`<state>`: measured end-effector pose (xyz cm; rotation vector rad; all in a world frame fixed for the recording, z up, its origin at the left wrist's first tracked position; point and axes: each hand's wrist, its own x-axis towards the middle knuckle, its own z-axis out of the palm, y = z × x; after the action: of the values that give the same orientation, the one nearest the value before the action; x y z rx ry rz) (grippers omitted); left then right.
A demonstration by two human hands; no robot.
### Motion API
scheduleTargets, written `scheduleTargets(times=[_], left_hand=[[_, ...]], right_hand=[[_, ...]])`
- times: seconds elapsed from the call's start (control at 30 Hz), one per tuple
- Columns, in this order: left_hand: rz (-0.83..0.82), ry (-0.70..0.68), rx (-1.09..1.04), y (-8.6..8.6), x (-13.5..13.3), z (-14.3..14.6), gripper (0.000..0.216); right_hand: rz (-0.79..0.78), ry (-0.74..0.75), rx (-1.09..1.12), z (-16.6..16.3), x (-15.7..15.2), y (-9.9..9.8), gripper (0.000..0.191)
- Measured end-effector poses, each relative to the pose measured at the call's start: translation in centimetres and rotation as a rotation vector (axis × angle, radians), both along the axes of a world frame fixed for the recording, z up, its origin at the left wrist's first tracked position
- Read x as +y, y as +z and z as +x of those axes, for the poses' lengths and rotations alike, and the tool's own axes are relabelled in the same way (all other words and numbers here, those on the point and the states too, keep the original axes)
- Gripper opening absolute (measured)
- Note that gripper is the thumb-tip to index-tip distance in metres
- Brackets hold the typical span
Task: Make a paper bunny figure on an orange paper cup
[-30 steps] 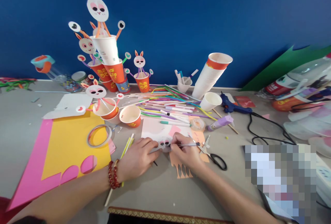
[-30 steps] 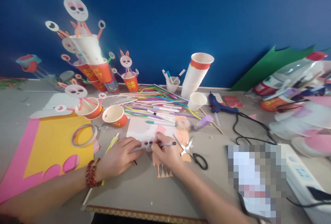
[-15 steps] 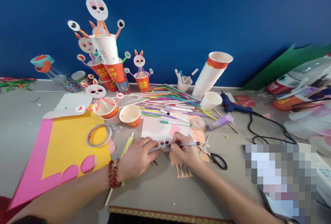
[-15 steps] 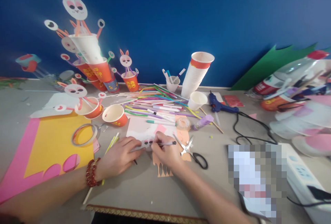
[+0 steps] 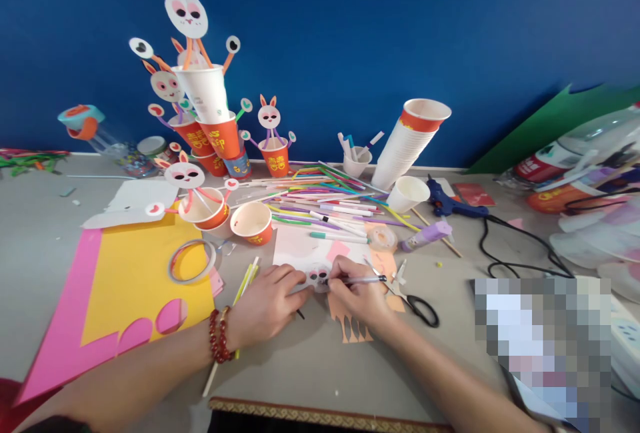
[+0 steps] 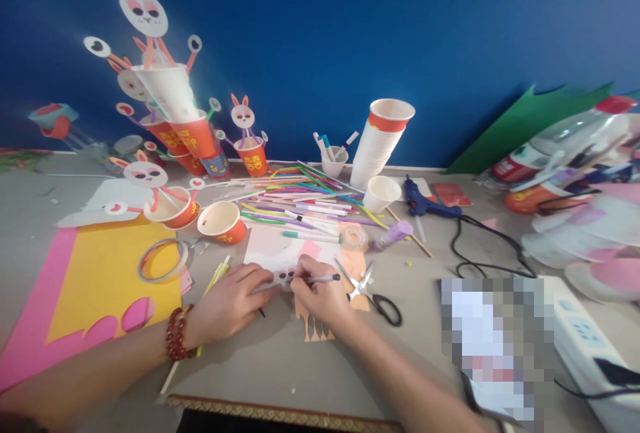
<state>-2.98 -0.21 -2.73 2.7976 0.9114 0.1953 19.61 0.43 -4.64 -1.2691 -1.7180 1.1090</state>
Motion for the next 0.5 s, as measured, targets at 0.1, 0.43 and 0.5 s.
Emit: scheduleTargets(times=[0.1, 0.43, 0.5], left_hand=[[0.006, 0.001, -0.008, -0.05, -0.01, -0.01, 0.037], [-0.012, 0.001, 0.025, 0.07, 0.01, -0.01, 0.039], [-0.01, -0.001, 0.023, 0.04, 0.01, -0.01, 0.038]], right_hand=[[0.007, -0.002, -0.004, 0.03, 0.02, 0.02, 0.014], [0.016, 0.005, -0.025, -0.04, 0.0, -0.16, 0.013], [0.014, 0.005, -0.031, -0.04, 0.01, -0.08, 0.013]])
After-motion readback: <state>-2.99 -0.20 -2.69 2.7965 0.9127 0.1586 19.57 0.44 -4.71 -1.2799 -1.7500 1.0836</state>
